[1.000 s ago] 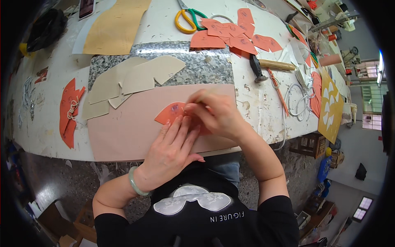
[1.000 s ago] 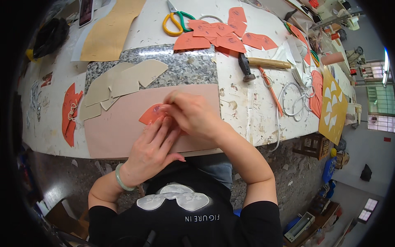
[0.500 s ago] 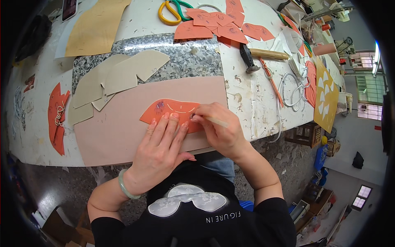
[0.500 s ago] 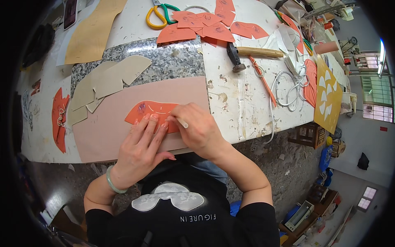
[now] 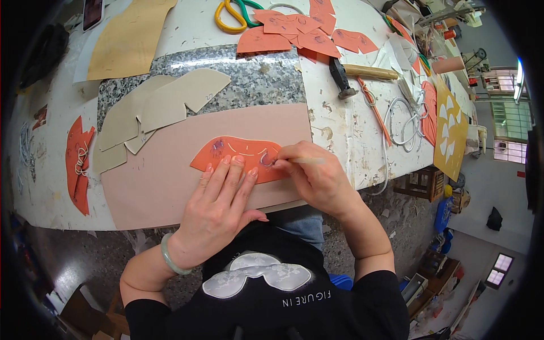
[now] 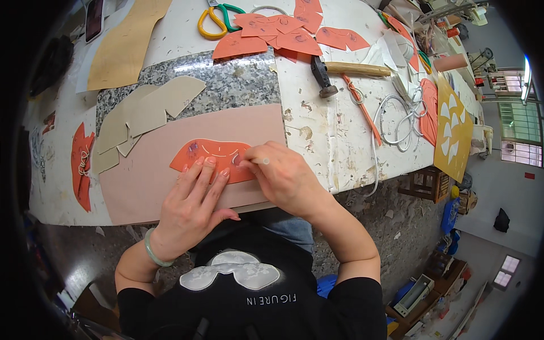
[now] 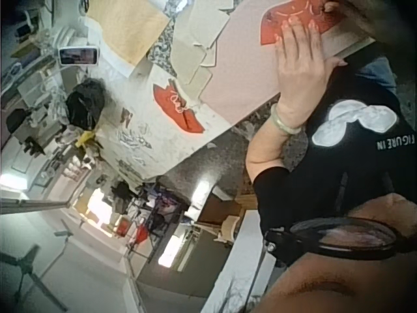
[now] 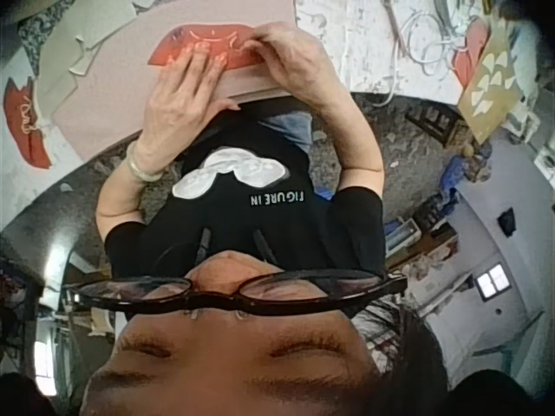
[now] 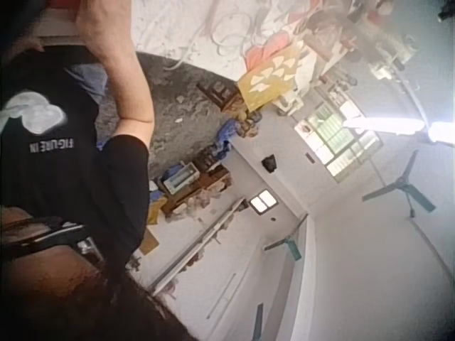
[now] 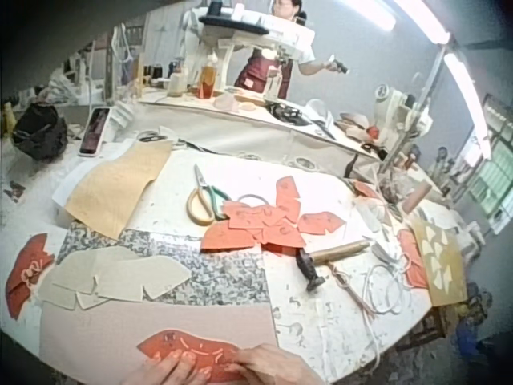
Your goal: The person aligns red paper cutouts on a beige template and traces outlines with a blue pen. They then use a black marker to draw on a separate beige paper piece. The workspace contains scissors, a hammer, and various paper scraps.
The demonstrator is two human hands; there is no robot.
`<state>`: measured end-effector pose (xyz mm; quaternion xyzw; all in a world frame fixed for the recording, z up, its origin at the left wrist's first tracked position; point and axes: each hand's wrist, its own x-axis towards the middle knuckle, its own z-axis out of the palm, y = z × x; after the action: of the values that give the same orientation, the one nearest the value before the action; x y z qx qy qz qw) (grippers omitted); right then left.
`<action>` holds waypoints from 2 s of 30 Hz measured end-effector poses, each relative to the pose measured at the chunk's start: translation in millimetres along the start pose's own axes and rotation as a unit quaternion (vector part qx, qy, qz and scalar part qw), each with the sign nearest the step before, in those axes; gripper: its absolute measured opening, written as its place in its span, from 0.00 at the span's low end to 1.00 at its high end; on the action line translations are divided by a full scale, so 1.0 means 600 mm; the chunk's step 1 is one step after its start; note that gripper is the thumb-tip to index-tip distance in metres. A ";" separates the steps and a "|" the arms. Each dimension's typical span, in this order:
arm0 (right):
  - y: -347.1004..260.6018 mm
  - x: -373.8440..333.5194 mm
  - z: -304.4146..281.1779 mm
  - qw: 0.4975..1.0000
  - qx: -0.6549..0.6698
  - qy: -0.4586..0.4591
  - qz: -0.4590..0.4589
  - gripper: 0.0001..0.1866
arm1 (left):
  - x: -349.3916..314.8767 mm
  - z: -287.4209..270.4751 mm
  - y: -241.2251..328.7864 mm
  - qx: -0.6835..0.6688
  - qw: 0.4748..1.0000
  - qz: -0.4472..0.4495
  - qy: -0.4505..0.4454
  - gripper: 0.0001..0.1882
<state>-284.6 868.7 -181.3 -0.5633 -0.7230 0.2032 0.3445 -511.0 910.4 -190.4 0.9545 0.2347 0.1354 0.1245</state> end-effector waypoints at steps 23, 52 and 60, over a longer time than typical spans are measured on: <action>-0.047 0.006 0.026 0.991 -0.005 0.011 0.133 0.22 | -0.019 -0.013 -0.056 -0.125 0.980 -0.081 0.132 0.42; 0.362 0.424 -0.210 0.868 0.409 0.214 0.186 0.13 | 0.095 -0.056 -0.185 -0.082 0.950 -0.254 0.161 0.20; 0.455 0.396 -0.186 0.938 0.041 0.272 0.210 0.10 | 0.085 -0.090 -0.153 -0.472 0.830 -0.267 0.130 0.11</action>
<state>-49.7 1162.3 -227.2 -0.7218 -0.4579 0.1396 0.4998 -523.0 1023.4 -157.5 0.6531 0.4020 0.3143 0.5596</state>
